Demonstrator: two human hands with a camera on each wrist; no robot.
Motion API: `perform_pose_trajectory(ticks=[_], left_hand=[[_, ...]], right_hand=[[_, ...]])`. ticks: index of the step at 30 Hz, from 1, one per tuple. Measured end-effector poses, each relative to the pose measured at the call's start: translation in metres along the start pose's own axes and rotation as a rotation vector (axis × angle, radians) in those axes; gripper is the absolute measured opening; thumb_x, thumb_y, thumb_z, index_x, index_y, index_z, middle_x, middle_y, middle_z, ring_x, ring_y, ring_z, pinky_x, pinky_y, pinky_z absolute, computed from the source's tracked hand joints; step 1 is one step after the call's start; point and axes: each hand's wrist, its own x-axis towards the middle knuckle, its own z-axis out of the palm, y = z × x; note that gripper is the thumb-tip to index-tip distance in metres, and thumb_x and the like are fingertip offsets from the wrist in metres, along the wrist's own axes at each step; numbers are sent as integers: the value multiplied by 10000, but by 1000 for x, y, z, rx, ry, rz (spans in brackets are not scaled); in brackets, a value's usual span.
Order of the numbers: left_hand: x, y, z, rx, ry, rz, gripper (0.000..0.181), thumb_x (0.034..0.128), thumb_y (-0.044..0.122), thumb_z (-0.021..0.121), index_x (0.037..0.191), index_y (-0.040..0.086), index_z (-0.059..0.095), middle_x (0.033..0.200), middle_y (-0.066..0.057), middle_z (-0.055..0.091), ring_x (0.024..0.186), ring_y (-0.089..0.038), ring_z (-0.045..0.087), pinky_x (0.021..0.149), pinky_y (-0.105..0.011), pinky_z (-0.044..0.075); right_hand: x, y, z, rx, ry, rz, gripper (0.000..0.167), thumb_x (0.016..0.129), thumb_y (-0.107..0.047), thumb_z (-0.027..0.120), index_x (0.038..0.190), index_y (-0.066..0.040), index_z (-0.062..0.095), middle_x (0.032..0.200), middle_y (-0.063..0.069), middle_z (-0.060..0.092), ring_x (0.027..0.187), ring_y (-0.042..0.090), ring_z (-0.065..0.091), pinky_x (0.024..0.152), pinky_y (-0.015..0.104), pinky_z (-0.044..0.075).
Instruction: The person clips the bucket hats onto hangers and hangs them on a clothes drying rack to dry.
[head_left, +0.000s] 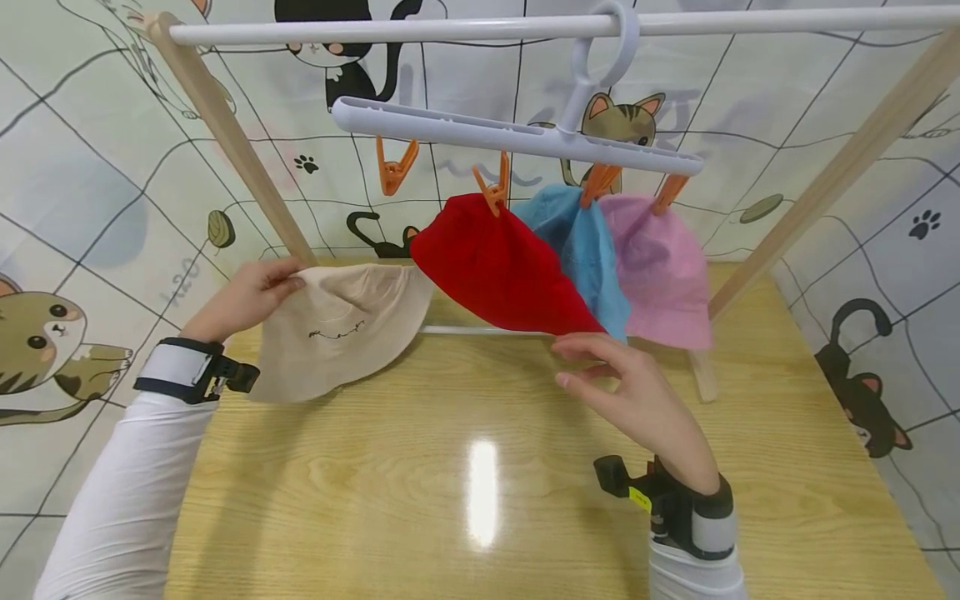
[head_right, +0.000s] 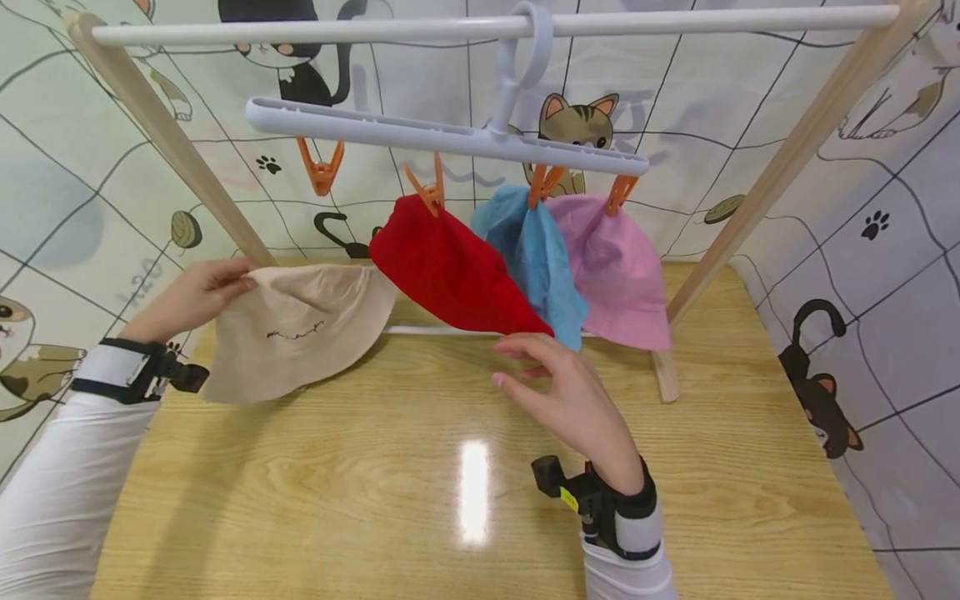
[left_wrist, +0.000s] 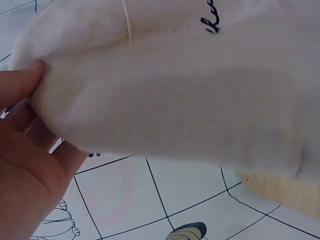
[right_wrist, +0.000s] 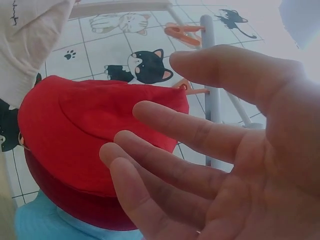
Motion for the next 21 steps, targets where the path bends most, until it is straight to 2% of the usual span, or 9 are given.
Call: perform_pose_trajectory(ticks=[8,15,21], left_hand=[[0,-1,-5,-1,1,47,119,948,-56,532,986,-3,632,772,-87,569,630,-128,441,541,-236,353],[3,9,-7,-23,-22,77,136,924,-70,568,1006,-15,661,820,-88,628,629,-106,454,547,-211,366],[6,15,-6,-19,-49,148,141,899,-95,586,977,-5,662,838,-70,647,675,-114,495,589,-199,401]], right_hand=[[2,1,0,-2,-12,31,324,896,-99,692,1214,-66,637,1212,28,628,1001,137,615,871,382,502],[2,0,0,-16,-15,47,326,903,-120,688,1222,-73,633,1212,27,631,1011,148,617,880,415,497],[3,-2,2,-25,-29,100,346,908,-153,688,1238,-76,621,1213,48,636,994,198,636,872,448,496]])
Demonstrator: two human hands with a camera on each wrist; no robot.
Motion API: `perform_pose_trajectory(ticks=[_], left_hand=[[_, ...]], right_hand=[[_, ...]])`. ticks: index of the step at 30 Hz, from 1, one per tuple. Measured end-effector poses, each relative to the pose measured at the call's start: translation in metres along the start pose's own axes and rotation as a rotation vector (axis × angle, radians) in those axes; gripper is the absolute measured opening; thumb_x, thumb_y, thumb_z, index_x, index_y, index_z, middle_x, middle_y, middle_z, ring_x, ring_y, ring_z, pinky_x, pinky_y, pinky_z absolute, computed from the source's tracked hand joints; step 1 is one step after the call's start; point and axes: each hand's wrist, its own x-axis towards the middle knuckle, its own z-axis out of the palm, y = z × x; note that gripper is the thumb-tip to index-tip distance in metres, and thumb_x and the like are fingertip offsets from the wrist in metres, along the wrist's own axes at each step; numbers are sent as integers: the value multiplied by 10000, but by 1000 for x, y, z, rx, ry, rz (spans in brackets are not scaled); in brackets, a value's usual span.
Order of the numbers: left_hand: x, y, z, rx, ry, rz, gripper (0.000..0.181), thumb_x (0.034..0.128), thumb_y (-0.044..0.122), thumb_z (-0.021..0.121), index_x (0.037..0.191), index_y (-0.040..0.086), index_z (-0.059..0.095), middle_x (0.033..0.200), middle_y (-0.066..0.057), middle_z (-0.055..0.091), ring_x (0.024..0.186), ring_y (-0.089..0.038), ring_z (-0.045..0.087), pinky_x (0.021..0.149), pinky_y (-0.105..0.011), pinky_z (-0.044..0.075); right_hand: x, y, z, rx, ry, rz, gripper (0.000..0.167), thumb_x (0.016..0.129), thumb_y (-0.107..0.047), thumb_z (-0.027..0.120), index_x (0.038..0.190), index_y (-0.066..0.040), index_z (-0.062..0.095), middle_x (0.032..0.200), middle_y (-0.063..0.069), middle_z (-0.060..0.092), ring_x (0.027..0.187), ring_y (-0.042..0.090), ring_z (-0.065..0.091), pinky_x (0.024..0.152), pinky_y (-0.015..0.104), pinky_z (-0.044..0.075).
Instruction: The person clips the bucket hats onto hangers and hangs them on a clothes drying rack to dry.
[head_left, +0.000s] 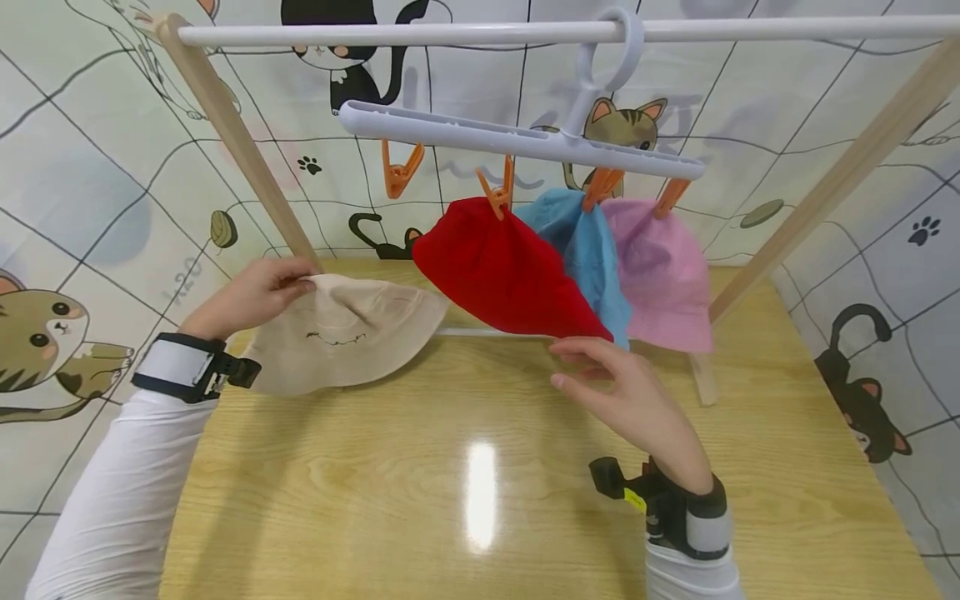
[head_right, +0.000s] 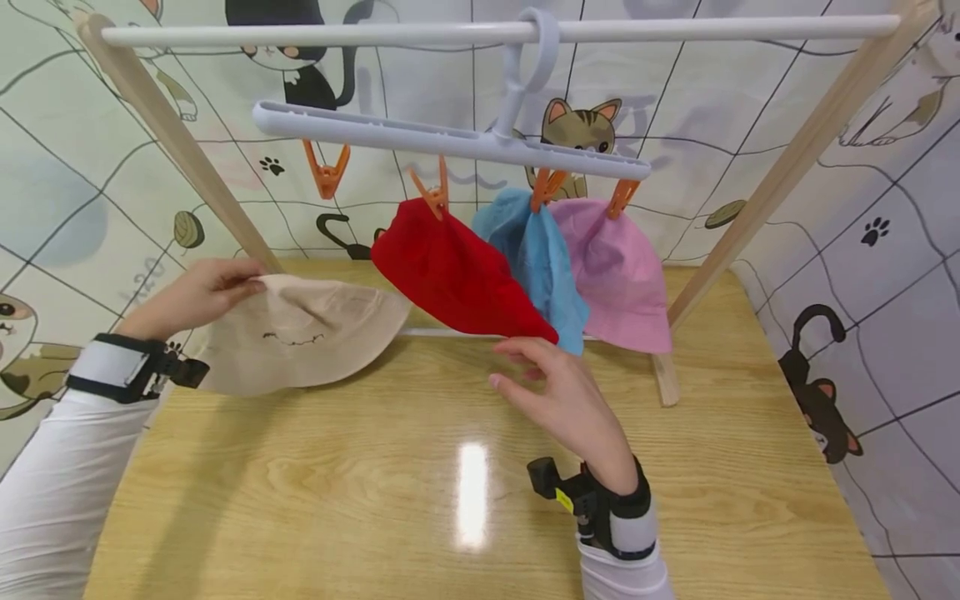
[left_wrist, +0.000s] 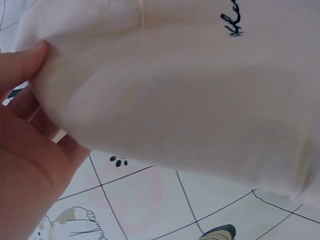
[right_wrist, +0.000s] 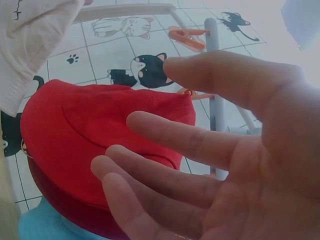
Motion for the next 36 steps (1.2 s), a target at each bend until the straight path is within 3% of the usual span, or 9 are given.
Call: perform_pose_trajectory(ticks=[5,10,17,28,36], left_hand=[[2,5,-3,28,-12,57,159,877,-111,606,952,16,667,822,-43,654,684,-121,500,596,-204,406],[2,11,-9,67,-22,65,171,889,-106,596,969,30,661,812,-36,650,657,-112,484,574,-226,389],[3,21,-14,93,-23,97,188,897,-102,590,1009,31,662,813,-39,649,635,-105,481,555,-223,379],[15,39,-16,88,-65,106,192,916,-89,569,1025,35,669,891,-43,674,734,-145,559,644,-263,457],[25,45,-21,87,-65,172,222,902,-120,559,1007,46,664,903,-38,673,752,-137,570,670,-310,488]], right_hand=[[0,-2,2,13,-14,17,365,908,-160,688,1252,-69,608,1214,60,632,971,203,652,849,421,515],[0,-7,3,30,-33,25,393,919,-193,677,1282,-73,585,1228,74,619,984,219,658,843,380,522],[4,-13,4,43,-57,19,418,922,-205,675,1303,-73,566,1258,83,595,1004,239,648,880,412,504],[15,-24,5,-3,-58,-4,411,920,-236,674,1290,-80,584,1248,75,602,963,218,661,820,387,532],[25,-33,6,-14,-55,-18,412,913,-226,680,1282,-67,587,1246,86,606,1036,239,634,848,425,520]])
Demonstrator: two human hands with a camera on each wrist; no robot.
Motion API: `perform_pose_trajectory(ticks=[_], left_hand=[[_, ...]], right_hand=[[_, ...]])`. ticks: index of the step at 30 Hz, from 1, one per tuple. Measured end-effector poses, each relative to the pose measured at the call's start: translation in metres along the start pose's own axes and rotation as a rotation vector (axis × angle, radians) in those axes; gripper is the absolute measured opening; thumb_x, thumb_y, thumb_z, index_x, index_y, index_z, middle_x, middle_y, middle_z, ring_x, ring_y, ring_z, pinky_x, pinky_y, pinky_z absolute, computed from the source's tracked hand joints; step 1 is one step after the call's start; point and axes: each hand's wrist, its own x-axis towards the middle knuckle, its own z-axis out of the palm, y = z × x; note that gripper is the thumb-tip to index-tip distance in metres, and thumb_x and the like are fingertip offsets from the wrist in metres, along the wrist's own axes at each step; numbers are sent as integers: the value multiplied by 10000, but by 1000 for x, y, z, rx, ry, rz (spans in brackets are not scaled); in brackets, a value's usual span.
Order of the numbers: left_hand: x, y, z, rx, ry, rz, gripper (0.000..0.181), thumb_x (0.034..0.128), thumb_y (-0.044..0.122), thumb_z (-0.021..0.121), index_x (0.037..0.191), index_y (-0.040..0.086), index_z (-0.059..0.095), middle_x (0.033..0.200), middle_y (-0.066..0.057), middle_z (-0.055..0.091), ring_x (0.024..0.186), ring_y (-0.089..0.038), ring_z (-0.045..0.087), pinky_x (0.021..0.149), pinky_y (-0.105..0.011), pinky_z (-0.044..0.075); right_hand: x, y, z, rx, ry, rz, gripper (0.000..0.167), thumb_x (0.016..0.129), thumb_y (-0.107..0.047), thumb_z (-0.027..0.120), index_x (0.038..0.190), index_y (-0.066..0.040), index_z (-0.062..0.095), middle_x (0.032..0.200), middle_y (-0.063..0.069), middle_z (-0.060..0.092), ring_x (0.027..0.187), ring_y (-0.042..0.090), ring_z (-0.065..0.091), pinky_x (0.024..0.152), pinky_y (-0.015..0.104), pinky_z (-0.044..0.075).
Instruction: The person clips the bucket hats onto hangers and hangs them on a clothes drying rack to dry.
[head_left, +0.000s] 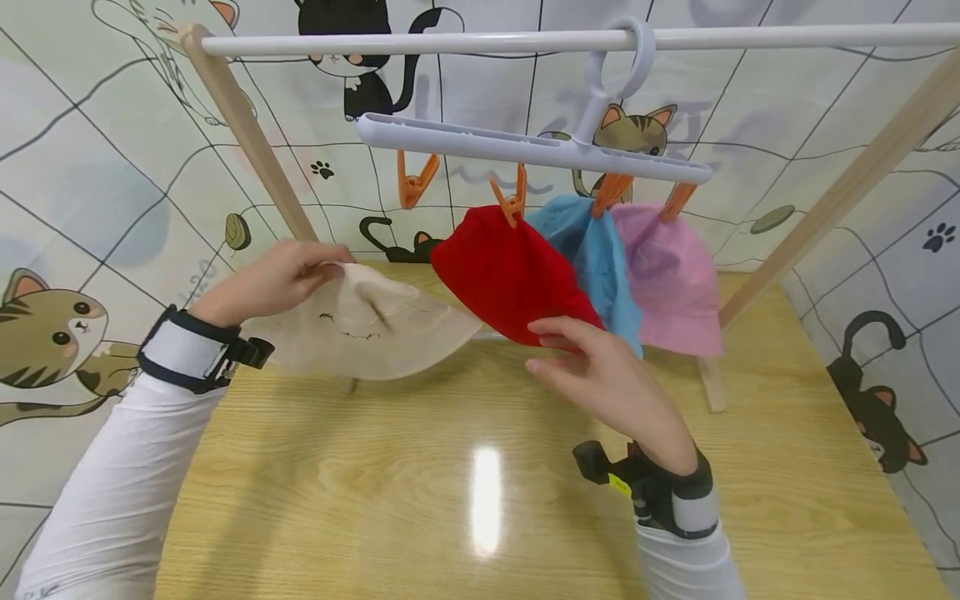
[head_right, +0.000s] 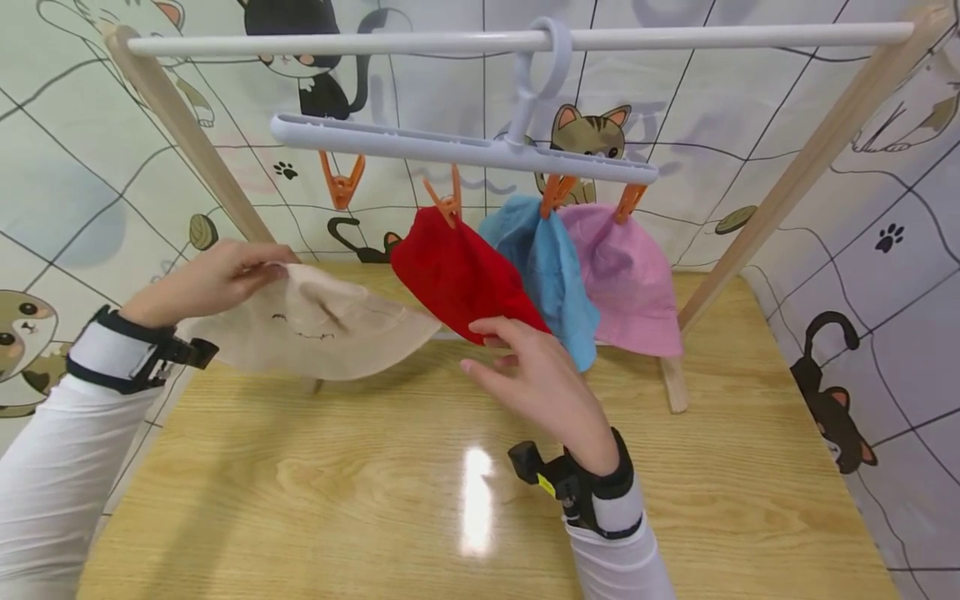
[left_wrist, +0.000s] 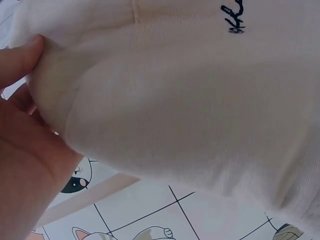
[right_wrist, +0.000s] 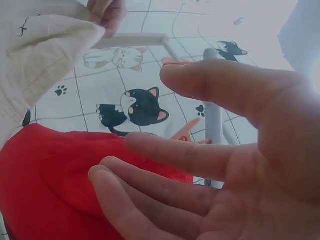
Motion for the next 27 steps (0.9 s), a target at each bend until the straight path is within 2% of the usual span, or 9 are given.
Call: perform_pose_trajectory(ticks=[5,12,18,25,27], left_hand=[[4,6,-5,-6,-32,-2,231,911,-130,534,990,53,650,883,-16,641,743,-140,547,651,-285,467],[0,13,-15,12,-78,-89,224,934,-101,516,1005,62,652,887,-10,626,767,-159,538,666,-308,458],[-6,11,-21,16,-88,-71,230,929,-114,516,1001,53,656,893,-3,642,775,-160,562,684,-304,468],[-13,11,-22,40,-93,-91,228,919,-113,533,999,53,668,899,-11,655,773,-158,572,677,-308,482],[-13,12,-22,45,-86,-71,230,912,-116,543,1016,43,673,913,-25,665,778,-155,581,676,-311,490]], right_hand=[[6,-3,0,-13,-6,-10,412,914,-239,677,1281,-76,587,1267,77,595,1082,266,604,822,424,526],[11,-3,-2,-10,-16,15,428,909,-233,676,1282,-48,576,1257,103,595,1053,284,613,819,403,532],[13,-3,-2,-29,-16,20,433,905,-237,680,1282,-52,575,1258,107,592,1054,295,611,818,408,533],[16,-3,-2,-51,-18,35,442,891,-238,699,1281,-66,582,1280,105,581,1061,294,611,856,419,517],[16,-2,-2,-51,-22,36,446,884,-220,706,1281,-58,580,1282,113,579,1059,304,611,861,423,515]])
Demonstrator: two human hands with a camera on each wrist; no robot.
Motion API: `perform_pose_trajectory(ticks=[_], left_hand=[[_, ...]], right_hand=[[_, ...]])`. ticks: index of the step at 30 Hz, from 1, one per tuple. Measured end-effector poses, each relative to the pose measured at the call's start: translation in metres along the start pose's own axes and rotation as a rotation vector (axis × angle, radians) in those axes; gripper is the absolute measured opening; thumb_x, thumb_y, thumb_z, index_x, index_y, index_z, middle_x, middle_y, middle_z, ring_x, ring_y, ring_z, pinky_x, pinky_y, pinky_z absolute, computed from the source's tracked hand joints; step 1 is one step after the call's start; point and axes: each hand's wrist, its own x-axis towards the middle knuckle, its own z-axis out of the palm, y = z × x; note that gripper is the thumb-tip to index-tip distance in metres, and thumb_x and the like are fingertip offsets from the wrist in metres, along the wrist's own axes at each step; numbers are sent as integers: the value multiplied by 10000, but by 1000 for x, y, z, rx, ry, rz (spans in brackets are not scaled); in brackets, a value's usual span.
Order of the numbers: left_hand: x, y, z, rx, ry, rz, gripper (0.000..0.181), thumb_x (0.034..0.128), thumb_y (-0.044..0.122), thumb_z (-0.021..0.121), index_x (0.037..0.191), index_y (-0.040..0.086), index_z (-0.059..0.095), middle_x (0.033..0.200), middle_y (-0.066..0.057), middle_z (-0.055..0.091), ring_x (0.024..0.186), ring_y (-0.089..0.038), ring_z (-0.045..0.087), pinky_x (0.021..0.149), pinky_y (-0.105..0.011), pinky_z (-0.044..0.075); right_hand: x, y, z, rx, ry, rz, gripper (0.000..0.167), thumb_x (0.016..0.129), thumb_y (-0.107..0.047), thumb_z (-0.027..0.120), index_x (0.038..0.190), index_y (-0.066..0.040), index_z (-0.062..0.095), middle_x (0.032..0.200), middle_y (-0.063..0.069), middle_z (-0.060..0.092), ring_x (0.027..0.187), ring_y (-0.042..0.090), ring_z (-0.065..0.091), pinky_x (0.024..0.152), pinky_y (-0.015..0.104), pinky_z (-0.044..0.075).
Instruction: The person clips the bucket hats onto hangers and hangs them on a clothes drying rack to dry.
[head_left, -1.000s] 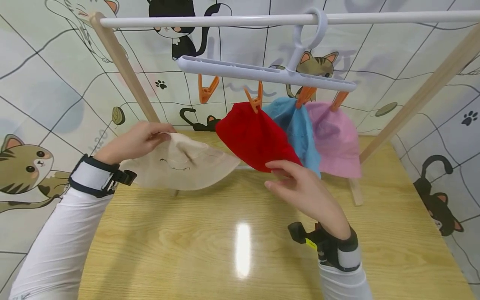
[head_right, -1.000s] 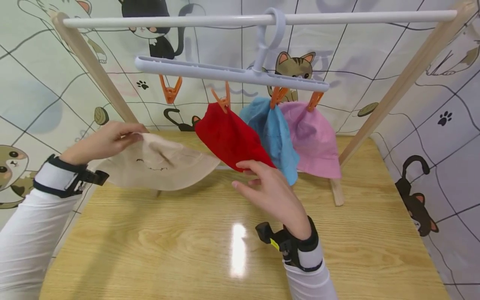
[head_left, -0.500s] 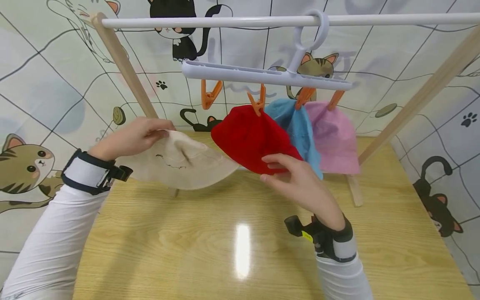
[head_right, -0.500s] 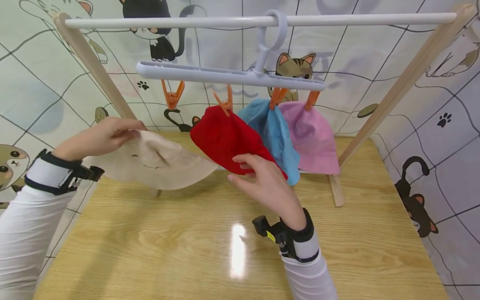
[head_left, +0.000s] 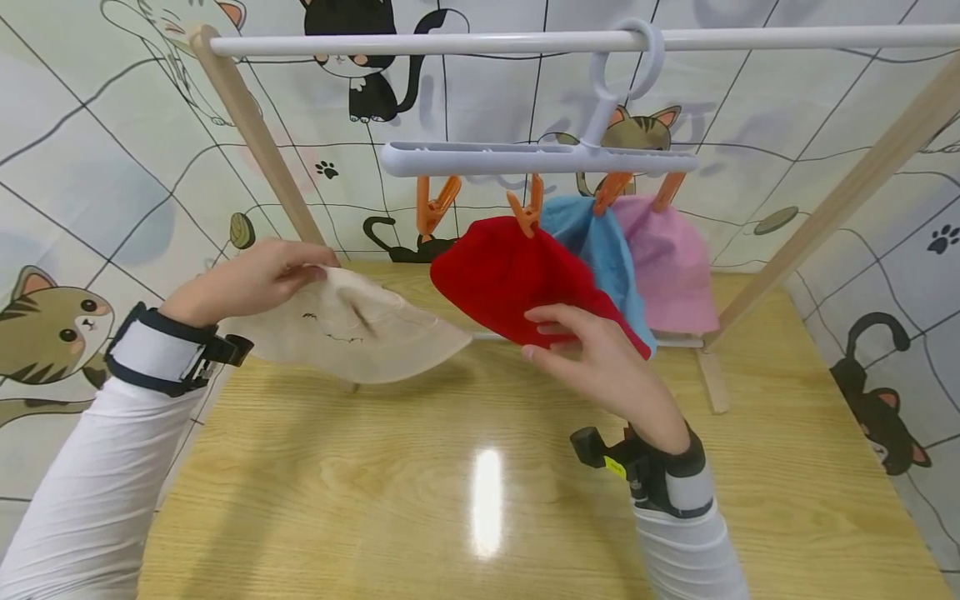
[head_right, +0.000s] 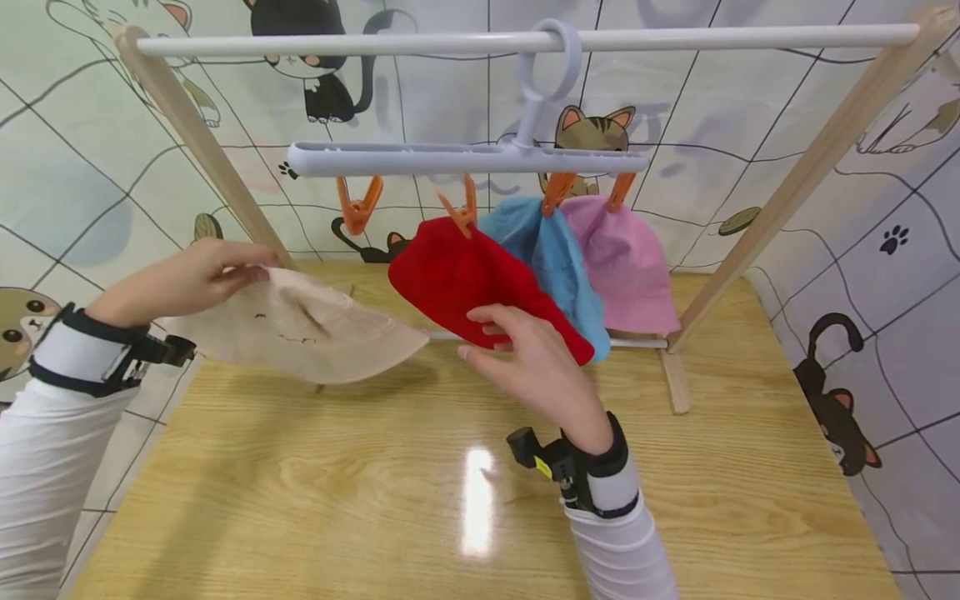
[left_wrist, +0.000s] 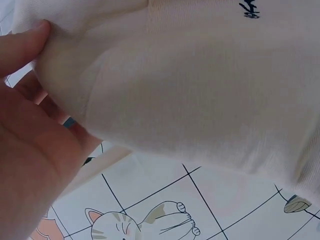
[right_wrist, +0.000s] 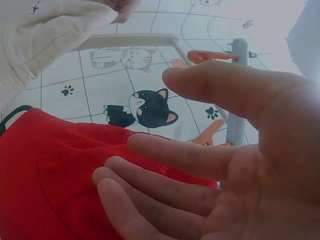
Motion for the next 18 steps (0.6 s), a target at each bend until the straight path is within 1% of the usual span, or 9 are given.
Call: perform_pose_trajectory(ticks=[3,5,10,13,18], left_hand=[[0,3,1,8,10,29,230,903,-114,559,1039,30,676,943,-47,678,809,-155,603,702,-342,508],[2,6,2,1,-1,41,228,906,-100,565,1052,37,674,953,-42,675,814,-150,601,707,-349,510],[7,14,4,-52,-40,63,228,923,-87,549,1034,80,658,927,11,633,793,-132,559,682,-310,488],[12,19,5,-76,-47,90,243,925,-101,532,1022,88,651,911,23,617,783,-136,550,671,-295,477],[21,24,6,-84,-60,125,252,926,-117,509,1011,82,639,904,27,605,775,-139,547,673,-287,469]], right_hand=[[1,0,1,2,-4,-8,451,877,-202,712,1280,-51,578,1279,119,580,1055,309,613,855,421,519],[2,0,0,10,-8,-19,453,876,-193,715,1280,-42,576,1273,124,582,1058,310,611,850,417,522],[5,-5,-1,45,-7,-44,448,874,-192,719,1271,-36,583,1248,107,599,1046,264,615,855,395,520],[8,-9,-2,68,5,-58,428,881,-189,712,1258,-26,590,1223,105,614,1022,233,626,860,390,518],[12,-17,-4,93,15,-77,396,894,-184,700,1245,-30,602,1202,91,626,1016,199,624,868,380,514]])
